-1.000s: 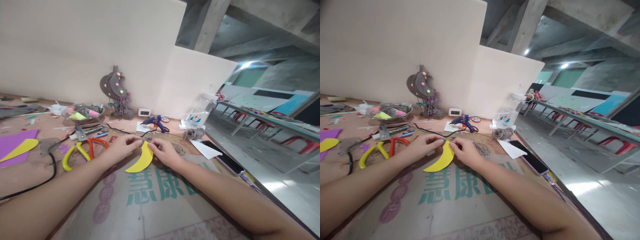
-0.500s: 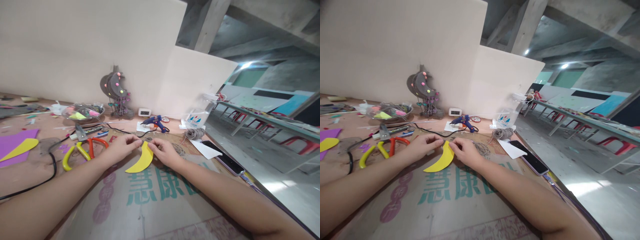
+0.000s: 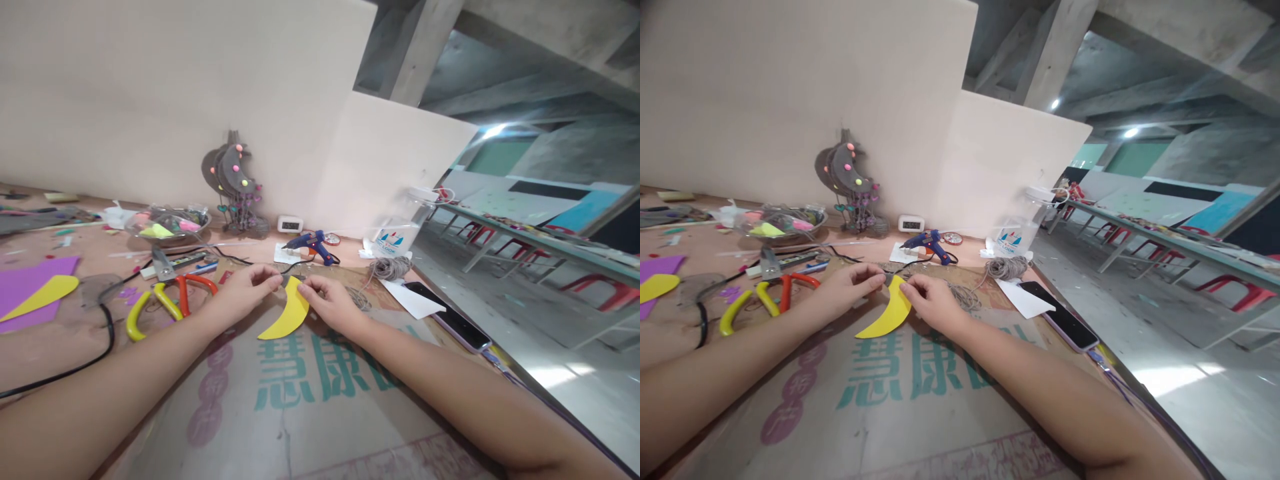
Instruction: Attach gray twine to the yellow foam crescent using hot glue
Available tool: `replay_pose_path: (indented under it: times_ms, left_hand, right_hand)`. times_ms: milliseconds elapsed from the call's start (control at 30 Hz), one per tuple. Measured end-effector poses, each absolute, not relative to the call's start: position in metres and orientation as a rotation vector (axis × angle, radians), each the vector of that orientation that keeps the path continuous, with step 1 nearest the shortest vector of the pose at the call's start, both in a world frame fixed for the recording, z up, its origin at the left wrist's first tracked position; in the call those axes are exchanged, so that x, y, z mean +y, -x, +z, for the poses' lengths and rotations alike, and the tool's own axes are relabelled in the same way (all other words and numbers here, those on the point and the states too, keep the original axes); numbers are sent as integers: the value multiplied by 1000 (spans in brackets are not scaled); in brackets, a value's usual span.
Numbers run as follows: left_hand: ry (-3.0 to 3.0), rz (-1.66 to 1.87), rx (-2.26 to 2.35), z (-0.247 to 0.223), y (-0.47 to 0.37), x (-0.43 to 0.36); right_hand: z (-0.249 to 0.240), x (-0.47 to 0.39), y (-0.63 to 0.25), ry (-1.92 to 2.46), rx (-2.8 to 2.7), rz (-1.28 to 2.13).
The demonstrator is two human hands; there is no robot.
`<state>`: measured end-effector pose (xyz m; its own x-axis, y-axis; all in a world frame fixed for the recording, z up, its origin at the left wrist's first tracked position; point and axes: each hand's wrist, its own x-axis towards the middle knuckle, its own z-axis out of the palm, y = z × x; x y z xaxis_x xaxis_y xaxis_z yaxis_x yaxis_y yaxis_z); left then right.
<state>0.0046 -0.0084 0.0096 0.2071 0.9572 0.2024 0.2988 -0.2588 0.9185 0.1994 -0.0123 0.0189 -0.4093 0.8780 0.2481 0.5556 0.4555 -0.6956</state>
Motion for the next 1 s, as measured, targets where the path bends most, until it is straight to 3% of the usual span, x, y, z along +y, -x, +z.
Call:
replay_pose_path:
  times_ms: [433, 1000]
  left_hand:
    - [-1849, 1167, 1297, 13, -8, -15]
    - [-1832, 1211, 1354, 16, -8, -19]
  right_hand:
    - [12, -3, -203, 1161, -1970, 900]
    - [15, -4, -203, 1147, -1931, 894]
